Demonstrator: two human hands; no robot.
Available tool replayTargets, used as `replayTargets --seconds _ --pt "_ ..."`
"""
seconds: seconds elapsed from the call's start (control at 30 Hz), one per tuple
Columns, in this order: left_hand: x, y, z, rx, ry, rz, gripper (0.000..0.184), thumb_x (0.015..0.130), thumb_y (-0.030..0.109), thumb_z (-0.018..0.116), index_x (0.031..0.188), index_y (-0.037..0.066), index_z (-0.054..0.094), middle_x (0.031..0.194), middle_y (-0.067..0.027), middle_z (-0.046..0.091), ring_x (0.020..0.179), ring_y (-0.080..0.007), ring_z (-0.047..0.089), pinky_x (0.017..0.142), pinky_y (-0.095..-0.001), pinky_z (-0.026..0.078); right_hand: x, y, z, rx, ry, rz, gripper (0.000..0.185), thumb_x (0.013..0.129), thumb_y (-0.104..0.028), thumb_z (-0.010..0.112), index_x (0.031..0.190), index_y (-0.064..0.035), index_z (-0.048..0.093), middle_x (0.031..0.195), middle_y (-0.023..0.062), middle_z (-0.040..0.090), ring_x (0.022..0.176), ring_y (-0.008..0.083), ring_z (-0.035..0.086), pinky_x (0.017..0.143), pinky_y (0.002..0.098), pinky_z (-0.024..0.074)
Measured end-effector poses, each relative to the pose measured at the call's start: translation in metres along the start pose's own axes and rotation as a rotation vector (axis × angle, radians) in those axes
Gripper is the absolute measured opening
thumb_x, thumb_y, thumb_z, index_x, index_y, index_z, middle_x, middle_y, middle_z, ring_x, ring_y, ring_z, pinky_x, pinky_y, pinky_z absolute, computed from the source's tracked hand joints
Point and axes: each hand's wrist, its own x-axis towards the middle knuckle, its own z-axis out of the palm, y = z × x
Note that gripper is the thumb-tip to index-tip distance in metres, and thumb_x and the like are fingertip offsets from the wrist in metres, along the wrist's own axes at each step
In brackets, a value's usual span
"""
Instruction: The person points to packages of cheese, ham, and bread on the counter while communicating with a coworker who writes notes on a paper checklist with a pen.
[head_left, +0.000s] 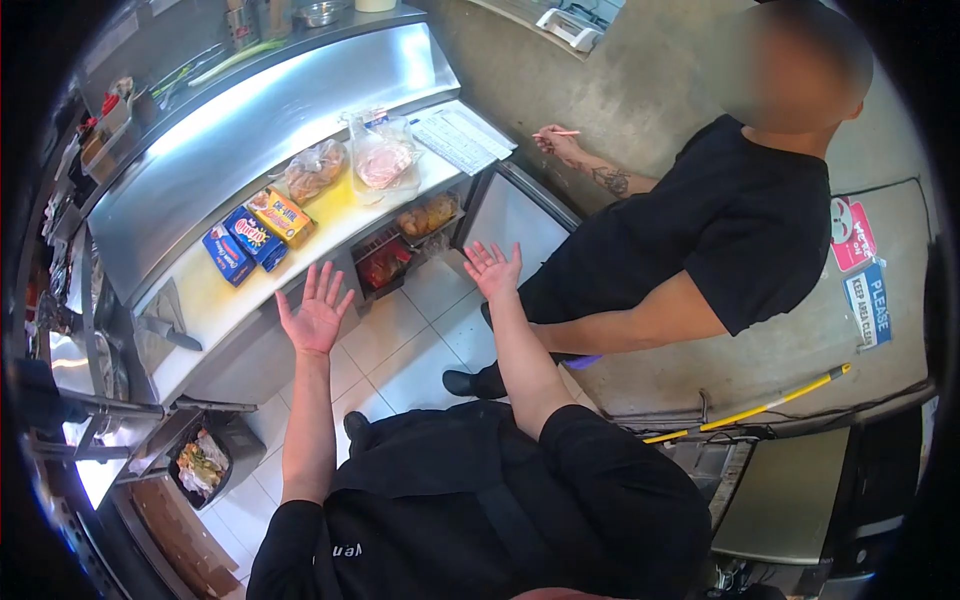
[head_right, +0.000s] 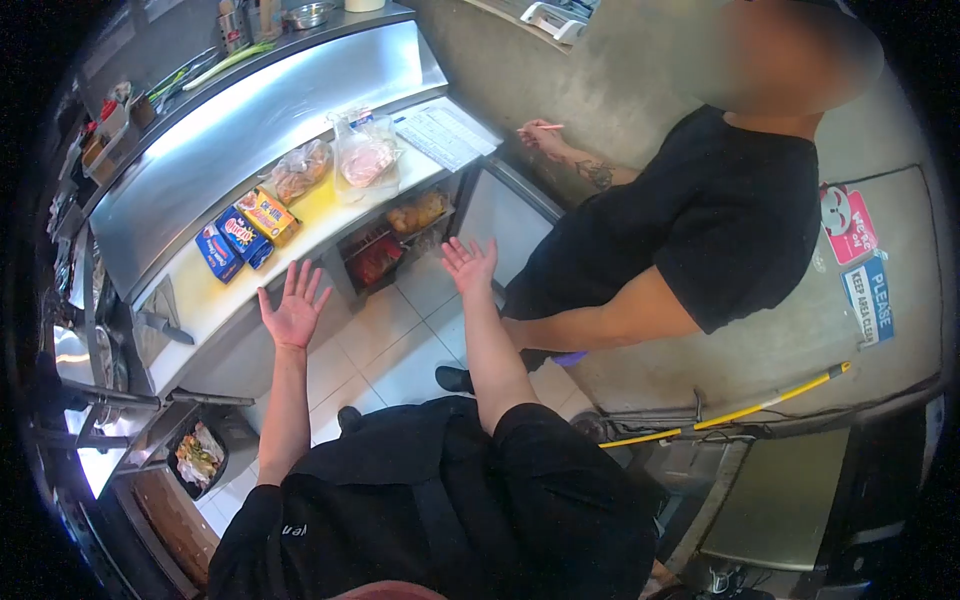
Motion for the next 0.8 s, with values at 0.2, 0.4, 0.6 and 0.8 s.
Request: replayTargets --seconds 0.2,0.4,0.6,0.8 --pt "-0.003 0.001 0.003 0.077 0.062 -0.079 0.079 0.089 0.067 0.040 0.147 0.013 0.033 0.153 -0.0136 0.030 0.139 -0.0314 0.031 0.108 -0.0573 0.029 0.006 0.006 -0.011 -0.002 0.061 -0.010 0.084 0.087 -0.065 0.047 0.146 -0.0089 0.025 0.128 0.0181 0.055 0.113 0.0413 0.056 0.097 0.0537 0.0402" --pt "-0.003 0.010 0.012 0.036 0.039 -0.007 0.081 0.089 0.068 0.036 0.148 0.014 0.031 0.154 -0.0156 0.027 0.140 -0.0329 0.028 0.109 -0.0576 0.027 0.004 0.006 -0.008 0.184 0.007 -0.009 0.091 0.086 -0.070 0.045 0.147 -0.0099 0.016 0.124 0.0255 0.053 0.109 0.0440 0.058 0.085 0.0540 0.0499" --pt "-0.016 0.058 -0.037 0.090 0.416 0.349 0.090 0.087 0.074 0.031 0.154 0.023 0.001 0.160 -0.0144 0.007 0.146 -0.0348 0.011 0.113 -0.0600 0.012 0.011 0.003 -0.015 0.194 0.160 -0.021 0.096 0.084 -0.076 0.040 0.149 -0.0126 0.008 0.126 0.0268 0.052 0.103 0.0451 0.060 0.083 0.0517 0.0521" --pt "-0.035 0.066 -0.028 0.097 0.355 0.374 0.095 0.084 0.076 0.034 0.154 0.021 0.001 0.160 -0.0148 0.005 0.147 -0.0343 0.005 0.114 -0.0595 0.007 0.030 0.016 -0.033 0.111 0.044 -0.030 0.101 0.084 -0.078 0.036 0.152 -0.0117 0.002 0.121 0.0290 0.055 0.105 0.0441 0.059 0.084 0.0496 0.0509"
